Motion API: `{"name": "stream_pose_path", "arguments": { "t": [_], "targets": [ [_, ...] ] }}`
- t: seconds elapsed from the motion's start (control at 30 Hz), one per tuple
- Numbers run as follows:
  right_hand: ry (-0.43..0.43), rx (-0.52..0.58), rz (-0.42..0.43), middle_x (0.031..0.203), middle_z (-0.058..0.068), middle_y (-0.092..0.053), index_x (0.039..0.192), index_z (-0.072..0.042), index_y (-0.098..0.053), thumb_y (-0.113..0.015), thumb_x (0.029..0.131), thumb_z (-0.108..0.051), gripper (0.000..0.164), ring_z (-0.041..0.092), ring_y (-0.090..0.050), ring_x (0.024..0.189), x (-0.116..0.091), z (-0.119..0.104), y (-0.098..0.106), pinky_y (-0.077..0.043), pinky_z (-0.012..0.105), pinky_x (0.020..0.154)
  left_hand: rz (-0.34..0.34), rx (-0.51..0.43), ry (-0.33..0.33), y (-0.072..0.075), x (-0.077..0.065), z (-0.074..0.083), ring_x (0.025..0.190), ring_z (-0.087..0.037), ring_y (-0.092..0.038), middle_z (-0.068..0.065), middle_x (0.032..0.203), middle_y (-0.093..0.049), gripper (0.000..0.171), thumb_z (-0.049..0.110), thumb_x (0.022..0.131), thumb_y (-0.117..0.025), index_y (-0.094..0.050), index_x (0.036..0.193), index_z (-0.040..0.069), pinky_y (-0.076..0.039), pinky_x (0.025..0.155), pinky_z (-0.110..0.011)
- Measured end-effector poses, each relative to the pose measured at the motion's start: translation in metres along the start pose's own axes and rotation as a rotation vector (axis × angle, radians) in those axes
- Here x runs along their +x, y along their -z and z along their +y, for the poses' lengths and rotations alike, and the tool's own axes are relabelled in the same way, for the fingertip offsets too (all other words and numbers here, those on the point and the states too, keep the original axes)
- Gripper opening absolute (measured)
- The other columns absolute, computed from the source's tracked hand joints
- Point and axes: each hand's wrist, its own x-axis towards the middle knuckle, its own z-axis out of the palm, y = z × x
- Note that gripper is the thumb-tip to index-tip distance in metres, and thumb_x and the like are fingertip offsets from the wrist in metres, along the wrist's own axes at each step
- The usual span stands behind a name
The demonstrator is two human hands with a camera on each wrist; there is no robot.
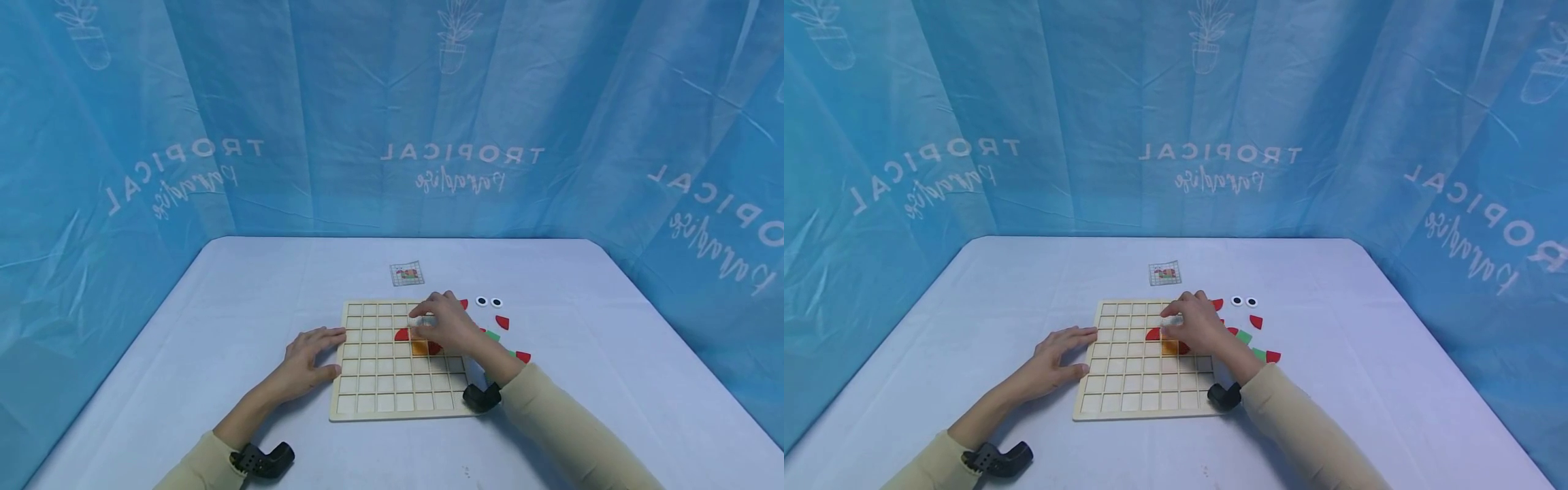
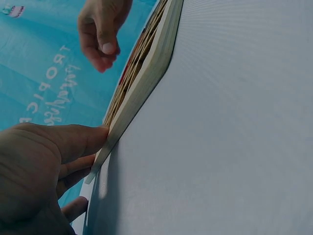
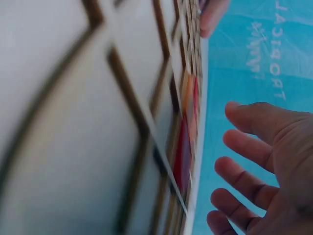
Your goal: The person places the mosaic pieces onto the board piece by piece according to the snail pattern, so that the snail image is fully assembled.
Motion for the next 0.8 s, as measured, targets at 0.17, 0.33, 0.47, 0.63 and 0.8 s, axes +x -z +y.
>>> {"name": "stream_pose_path", "arguments": {
  "t": [0.17, 0.33, 0.47, 0.63, 0.8],
  "targets": [
    [-0.032, 0.005, 0.061, 0.103, 0.002, -0.064, 0.105, -0.018, -0.072, -0.075, 0.079, -0.029, 0.029, 0.02, -0.045, 0.095, -0.008, 0.019, 0.02, -0.041, 0.031, 0.074, 0.002, 0.009, 0.001, 0.0, 0.0, 0.0, 0.139, -0.037, -0.024, -0.006, 0.147, -0.043, 0.055, 0.019, 0.083, -0.068, -0.052, 0.135, 0.009, -0.01, 0.108, -0.062],
    [-0.117, 0.016, 0.079, 0.108, 0.006, -0.063, 0.11, -0.016, -0.07, -0.074, 0.08, -0.029, 0.033, 0.025, -0.045, 0.102, -0.018, 0.046, 0.037, -0.045, 0.037, 0.079, 0.002, 0.005, -0.008, 0.0, 0.0, -0.001, 0.139, -0.038, -0.024, -0.007, 0.147, -0.043, 0.055, 0.019, 0.083, -0.068, -0.052, 0.135, 0.009, -0.01, 0.108, -0.063],
    [-0.203, 0.011, 0.082, 0.114, 0.006, -0.06, 0.113, -0.017, -0.069, -0.074, 0.079, -0.029, 0.037, 0.024, -0.044, 0.107, -0.027, 0.069, 0.046, -0.048, 0.041, 0.085, -0.003, 0.004, -0.013, 0.0, 0.0, -0.001, 0.14, -0.039, -0.024, -0.007, 0.147, -0.043, 0.055, 0.02, 0.084, -0.068, -0.052, 0.135, 0.009, -0.011, 0.108, -0.063],
    [-0.25, -0.017, 0.093, 0.117, 0.011, -0.059, 0.116, -0.013, -0.067, -0.074, 0.08, -0.028, 0.039, 0.027, -0.045, 0.111, -0.038, 0.095, 0.052, -0.05, 0.044, 0.086, -0.006, 0.008, -0.014, 0.001, 0.0, -0.001, 0.139, -0.039, -0.024, -0.007, 0.147, -0.043, 0.055, 0.021, 0.084, -0.068, -0.052, 0.135, 0.009, -0.011, 0.108, -0.062],
    [-0.287, -0.035, 0.093, 0.116, 0.015, -0.058, 0.117, -0.01, -0.066, -0.073, 0.08, -0.027, 0.041, 0.031, -0.044, 0.111, -0.046, 0.114, 0.056, -0.05, 0.044, 0.085, -0.004, 0.003, -0.012, 0.001, 0.0, 0.0, 0.139, -0.038, -0.024, -0.006, 0.147, -0.043, 0.055, 0.019, 0.084, -0.068, -0.052, 0.135, 0.009, -0.012, 0.108, -0.062]
  ]
}}
